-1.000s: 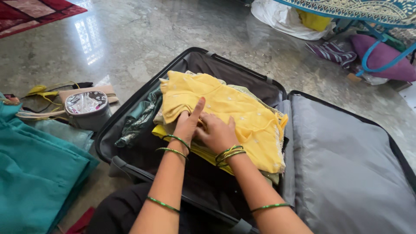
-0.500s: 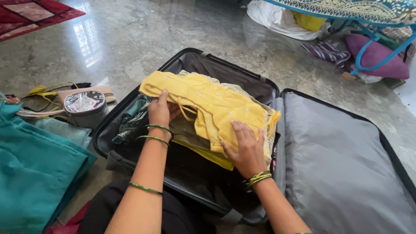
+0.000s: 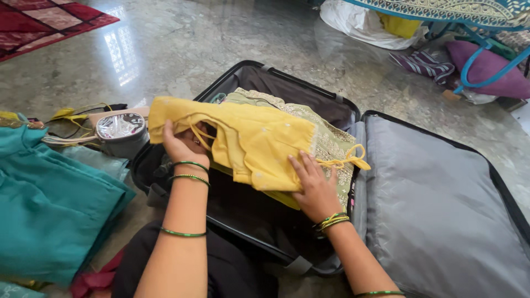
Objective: The person sits on the floor with an open suitcase and rearranges folded traditional garments. They lift each folded outfit out, smooth and refold it on their lap, set it aside, and place it back into the suitcase, also repositioning a small container and a fabric pouch inside.
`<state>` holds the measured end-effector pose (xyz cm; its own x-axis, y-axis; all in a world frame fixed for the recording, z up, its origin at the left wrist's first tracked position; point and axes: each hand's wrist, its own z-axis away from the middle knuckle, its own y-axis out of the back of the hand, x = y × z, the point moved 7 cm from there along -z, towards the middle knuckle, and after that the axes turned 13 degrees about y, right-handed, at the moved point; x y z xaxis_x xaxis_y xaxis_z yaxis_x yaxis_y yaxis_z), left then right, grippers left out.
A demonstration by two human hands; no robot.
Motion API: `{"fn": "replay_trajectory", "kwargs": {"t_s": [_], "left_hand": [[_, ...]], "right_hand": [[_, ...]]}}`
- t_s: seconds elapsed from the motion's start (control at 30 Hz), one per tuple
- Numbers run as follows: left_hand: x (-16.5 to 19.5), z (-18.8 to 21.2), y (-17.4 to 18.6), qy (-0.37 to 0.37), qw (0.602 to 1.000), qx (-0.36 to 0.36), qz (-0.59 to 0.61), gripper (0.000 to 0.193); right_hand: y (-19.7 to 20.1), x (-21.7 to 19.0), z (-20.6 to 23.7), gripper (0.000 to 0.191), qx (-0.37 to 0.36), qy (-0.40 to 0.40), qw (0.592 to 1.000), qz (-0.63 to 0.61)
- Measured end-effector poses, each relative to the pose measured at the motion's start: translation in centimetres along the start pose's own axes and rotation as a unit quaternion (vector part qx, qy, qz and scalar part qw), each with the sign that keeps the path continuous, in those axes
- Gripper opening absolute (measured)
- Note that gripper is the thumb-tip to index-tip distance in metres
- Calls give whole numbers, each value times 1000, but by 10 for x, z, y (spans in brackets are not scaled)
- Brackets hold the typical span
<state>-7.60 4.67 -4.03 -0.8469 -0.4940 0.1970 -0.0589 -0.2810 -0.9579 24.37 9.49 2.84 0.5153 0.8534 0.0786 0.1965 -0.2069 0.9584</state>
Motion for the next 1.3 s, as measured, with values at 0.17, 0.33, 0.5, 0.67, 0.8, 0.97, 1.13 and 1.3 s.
{"fn": "replay_trajectory", "kwargs": {"t_s": [0.17, 0.33, 0.5, 0.67, 0.8, 0.97, 1.13, 1.3], "left_hand": [[-5, -13, 9, 8, 1000, 20, -8, 32], [-1, -22, 20, -37, 994, 81, -56, 18], [41, -13, 13, -145, 984, 91, -39, 14], [146, 4, -1, -153, 986, 38, -58, 12], [251, 36, -2, -204, 969, 7, -140, 11], [359, 83, 7, -200, 948, 41, -242, 11], [425, 133, 21, -207, 933, 92, -279, 10], [430, 136, 21, -121, 934, 86, -325, 21]], "right_hand": [[4, 8, -7, 62, 112, 48, 989, -82], [27, 0, -19, 39, 199, 43, 965, -168], [56, -18, -33, 27, 163, -68, 959, -219], [79, -58, -69, 40, 141, -88, 939, -302], [69, -114, -96, 51, 120, -19, 914, -388], [25, -196, -116, 59, 55, -50, 913, -400], [-24, -293, -114, 53, -33, 10, 796, -604], [-34, -339, -105, 46, 12, 0, 809, -587]]}}
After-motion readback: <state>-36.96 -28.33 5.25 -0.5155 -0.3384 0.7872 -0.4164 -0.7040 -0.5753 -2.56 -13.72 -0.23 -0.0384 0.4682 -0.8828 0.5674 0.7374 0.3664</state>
